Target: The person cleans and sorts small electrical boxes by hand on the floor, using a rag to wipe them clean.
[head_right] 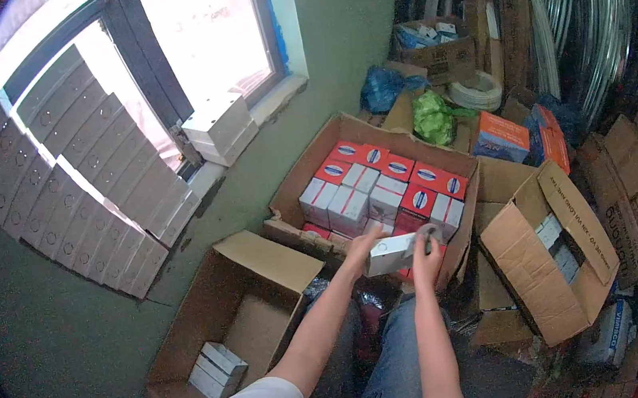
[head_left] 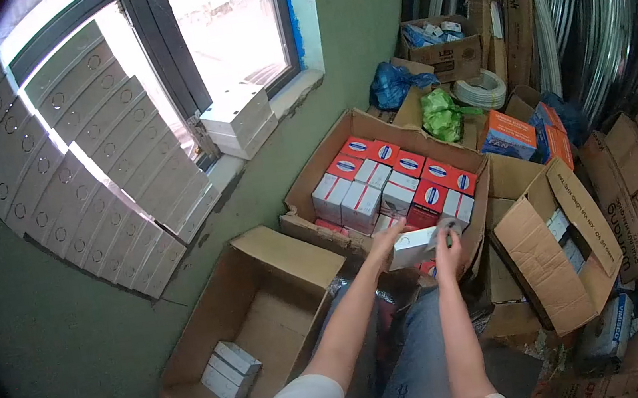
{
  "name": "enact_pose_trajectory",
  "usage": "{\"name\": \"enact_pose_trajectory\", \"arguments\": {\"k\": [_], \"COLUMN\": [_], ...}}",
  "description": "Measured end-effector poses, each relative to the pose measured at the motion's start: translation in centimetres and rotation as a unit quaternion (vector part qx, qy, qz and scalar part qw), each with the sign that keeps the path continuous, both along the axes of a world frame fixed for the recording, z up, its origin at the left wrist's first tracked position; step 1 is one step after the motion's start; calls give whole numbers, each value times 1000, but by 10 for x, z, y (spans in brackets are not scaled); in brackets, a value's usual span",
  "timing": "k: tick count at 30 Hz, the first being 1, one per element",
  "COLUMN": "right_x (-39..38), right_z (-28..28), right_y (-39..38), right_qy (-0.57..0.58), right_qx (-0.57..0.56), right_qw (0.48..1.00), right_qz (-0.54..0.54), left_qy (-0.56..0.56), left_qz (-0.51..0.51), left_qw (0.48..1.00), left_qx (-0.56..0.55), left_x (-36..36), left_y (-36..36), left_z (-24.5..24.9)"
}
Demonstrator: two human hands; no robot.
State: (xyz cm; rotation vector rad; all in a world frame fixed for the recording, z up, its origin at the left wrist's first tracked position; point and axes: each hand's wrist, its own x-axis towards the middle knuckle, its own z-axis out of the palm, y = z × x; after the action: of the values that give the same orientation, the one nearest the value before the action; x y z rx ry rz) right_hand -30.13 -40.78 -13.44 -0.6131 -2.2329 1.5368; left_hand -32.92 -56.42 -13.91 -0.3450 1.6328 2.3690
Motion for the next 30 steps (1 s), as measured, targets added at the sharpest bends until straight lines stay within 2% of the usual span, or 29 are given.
{"name": "enact_pose_trajectory", "arguments": {"k": [1, 2, 3, 5, 8, 10, 11, 12, 14, 16, 18, 20, 22, 27, 30], "right_x": [-3, -14, -11, -2, 0, -2, -7, -11, -13, -17, -15, -15, -13, -13, -18], "right_z": [-7, -33, -30, -13, -8, -9, -17, -20, -21, -24, -23, -19, -13, -30, -44], "right_y": [12, 23, 23, 20, 21, 21, 24, 25, 27, 24, 18, 19, 20, 13, 31], "right_qy": [-26, -11, -14, -48, -36, -11, -1, 9, 42, 53, 84, 86, 60, 55, 39], "right_qx": [-114, -205, -202, -192, -269, -259, -252, -245, -274, -212, -150, -130, -94, -192, -169], "right_qw": [992, 978, 978, 978, 959, 962, 964, 965, 955, 967, 967, 974, 976, 971, 976], "right_qz": [41, 37, 43, 60, 77, 80, 82, 89, 108, 133, 187, 164, 185, 130, 135], "left_qy": [16, 30, 13, 17, -25, -61, -33, -72, -68, -20, 30, 56, 73, 39, 55], "left_qz": [-2, -2, 7, -2, -24, -48, -102, -137, -220, -265, -288, -304, -260, -116, -54], "left_qw": [1000, 998, 1000, 999, 996, 993, 992, 988, 972, 962, 957, 951, 962, 984, 980], "left_qx": [24, 48, 22, 46, 80, 92, 62, 10, 43, 53, 14, -1, -27, -126, -184], "left_x": [-3, -1, -1, -2, 5, 13, 12, 15, 20, 20, 30, 25, 25, 24, 13], "left_y": [4, 5, 3, -4, -5, -2, -1, -1, 2, 10, 15, 18, 23, 23, 14], "left_z": [-11, -20, -17, -19, -3, 18, 19, 26, 24, -4, 10, -10, -23, -20, -29]}}
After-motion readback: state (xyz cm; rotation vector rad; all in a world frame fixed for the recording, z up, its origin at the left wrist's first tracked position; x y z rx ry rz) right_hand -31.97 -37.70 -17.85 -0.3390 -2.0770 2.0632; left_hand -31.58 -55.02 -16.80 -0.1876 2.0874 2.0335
